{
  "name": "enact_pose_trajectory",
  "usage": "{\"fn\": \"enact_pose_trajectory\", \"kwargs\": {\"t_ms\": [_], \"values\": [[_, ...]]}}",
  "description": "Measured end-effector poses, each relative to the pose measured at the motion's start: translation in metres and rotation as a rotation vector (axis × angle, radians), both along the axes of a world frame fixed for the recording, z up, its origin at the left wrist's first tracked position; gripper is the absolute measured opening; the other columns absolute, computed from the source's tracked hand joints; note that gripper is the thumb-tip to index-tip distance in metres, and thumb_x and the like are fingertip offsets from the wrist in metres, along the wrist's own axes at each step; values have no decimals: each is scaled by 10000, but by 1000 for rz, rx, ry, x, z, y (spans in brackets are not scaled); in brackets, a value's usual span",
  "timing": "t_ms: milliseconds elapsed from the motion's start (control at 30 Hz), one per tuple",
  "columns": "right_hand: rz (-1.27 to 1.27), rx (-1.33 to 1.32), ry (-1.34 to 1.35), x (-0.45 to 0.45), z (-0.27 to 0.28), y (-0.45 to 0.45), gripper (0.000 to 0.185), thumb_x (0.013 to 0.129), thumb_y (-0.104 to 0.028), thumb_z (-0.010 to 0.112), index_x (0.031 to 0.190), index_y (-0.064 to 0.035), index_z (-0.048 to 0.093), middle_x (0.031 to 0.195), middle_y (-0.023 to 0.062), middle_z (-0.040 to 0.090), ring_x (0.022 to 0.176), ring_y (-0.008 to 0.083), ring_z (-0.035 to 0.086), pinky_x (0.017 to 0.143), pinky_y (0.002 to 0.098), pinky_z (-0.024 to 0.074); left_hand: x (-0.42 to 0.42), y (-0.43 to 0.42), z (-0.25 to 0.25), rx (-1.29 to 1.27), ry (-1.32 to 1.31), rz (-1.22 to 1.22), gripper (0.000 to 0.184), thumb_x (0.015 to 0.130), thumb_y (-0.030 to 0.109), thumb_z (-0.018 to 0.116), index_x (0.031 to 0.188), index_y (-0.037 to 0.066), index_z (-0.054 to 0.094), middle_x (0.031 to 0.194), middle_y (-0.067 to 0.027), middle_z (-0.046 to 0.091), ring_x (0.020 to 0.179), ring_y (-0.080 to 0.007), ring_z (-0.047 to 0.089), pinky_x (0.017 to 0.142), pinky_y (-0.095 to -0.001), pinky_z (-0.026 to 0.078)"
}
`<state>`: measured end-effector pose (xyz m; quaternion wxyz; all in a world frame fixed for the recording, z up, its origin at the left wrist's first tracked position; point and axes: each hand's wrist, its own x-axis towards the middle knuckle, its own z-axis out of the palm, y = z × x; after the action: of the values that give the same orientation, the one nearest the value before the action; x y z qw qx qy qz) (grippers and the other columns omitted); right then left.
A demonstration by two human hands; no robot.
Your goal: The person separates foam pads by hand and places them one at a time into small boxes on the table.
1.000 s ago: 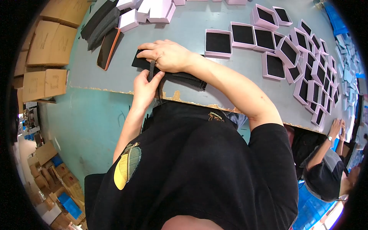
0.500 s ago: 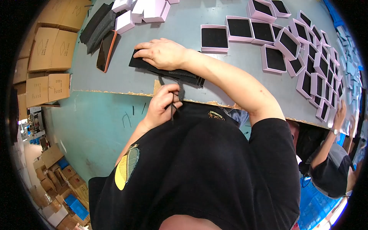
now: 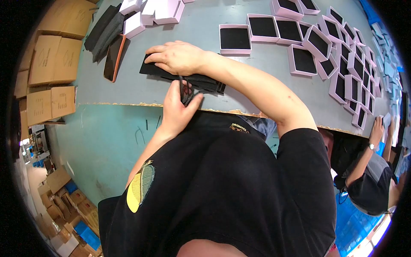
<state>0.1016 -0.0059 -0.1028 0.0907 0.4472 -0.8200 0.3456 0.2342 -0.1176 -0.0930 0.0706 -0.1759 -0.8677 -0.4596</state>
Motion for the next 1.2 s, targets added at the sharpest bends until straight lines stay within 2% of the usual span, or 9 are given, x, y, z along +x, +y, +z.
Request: {"fn": "enact_pose_trajectory", "kwargs": {"t_ms": [33, 133, 300, 533, 733, 867, 1000, 1067, 1200], "values": [[-1, -10, 7, -1, -1, 0, 310, 952, -249, 546, 1240, -174, 632, 1360, 29, 562, 1101, 297, 607, 930, 447, 483, 0, -1, -3, -106, 115, -22, 376, 751, 128, 816, 1021, 27, 575, 907, -116, 579, 784, -271, 571, 682, -363, 464], [-2, -30, 20, -2, -5, -2, 309, 954, -250, 542, 1238, -172, 633, 1359, 28, 564, 1088, 301, 611, 929, 448, 484, -6, -3, -1, -313, 484, -65, 487, 656, 103, 800, 1098, 41, 605, 943, -86, 576, 807, -282, 597, 671, -381, 434], [-1, -20, 3, -2, -2, -1, 304, 955, -258, 541, 1232, -179, 638, 1354, 15, 569, 1075, 306, 619, 929, 450, 484, -28, 5, -6, -359, 842, -236, 292, 691, 128, 671, 982, 125, 683, 902, -9, 556, 651, -143, 527, 644, -322, 420], [-6, 6, -32, 1, 1, 0, 310, 954, -209, 544, 1252, -156, 615, 1376, 34, 550, 1081, 311, 603, 939, 446, 471, -35, 10, 6, -399, 870, -456, 257, 685, 135, 657, 934, 86, 693, 886, -18, 621, 621, -145, 512, 643, -318, 425], [0, 38, -39, 2, 1, 1, 315, 972, -229, 526, 1273, -170, 599, 1399, 26, 530, 1120, 301, 589, 958, 452, 458, -25, -11, 2, -365, 529, -529, 218, 704, 107, 634, 919, 70, 640, 872, -41, 641, 624, -189, 535, 638, -334, 440], [5, 44, -41, 2, 3, 1, 321, 974, -233, 522, 1280, -173, 594, 1407, 27, 523, 1118, 300, 590, 958, 453, 460, -21, -34, -2, -481, 423, -417, 221, 692, 77, 631, 911, 72, 603, 694, -41, 511, 609, -218, 540, 576, -348, 405], [-5, 54, -45, 1, 2, 1, 320, 973, -238, 523, 1278, -177, 595, 1407, 26, 523, 1119, 300, 590, 960, 455, 460, -15, -38, -3, -489, 454, -419, 252, 684, 76, 630, 936, 89, 622, 628, -18, 441, 549, -193, 505, 539, -334, 372], [1, 54, -45, 2, 1, -1, 316, 975, -239, 521, 1276, -181, 597, 1407, 26, 524, 1121, 301, 590, 962, 455, 459, -17, -14, 6, -538, 657, -510, 343, 743, 104, 613, 1078, 113, 685, 610, 23, 421, 524, -131, 485, 535, -298, 370], [0, 62, -39, 2, 2, 1, 309, 984, -244, 510, 1275, -192, 598, 1411, 30, 523, 1127, 302, 588, 973, 456, 454, -27, 22, 10, -572, 723, -579, 306, 749, 134, 635, 1048, 108, 697, 611, 25, 421, 522, -131, 478, 535, -291, 375]]}}
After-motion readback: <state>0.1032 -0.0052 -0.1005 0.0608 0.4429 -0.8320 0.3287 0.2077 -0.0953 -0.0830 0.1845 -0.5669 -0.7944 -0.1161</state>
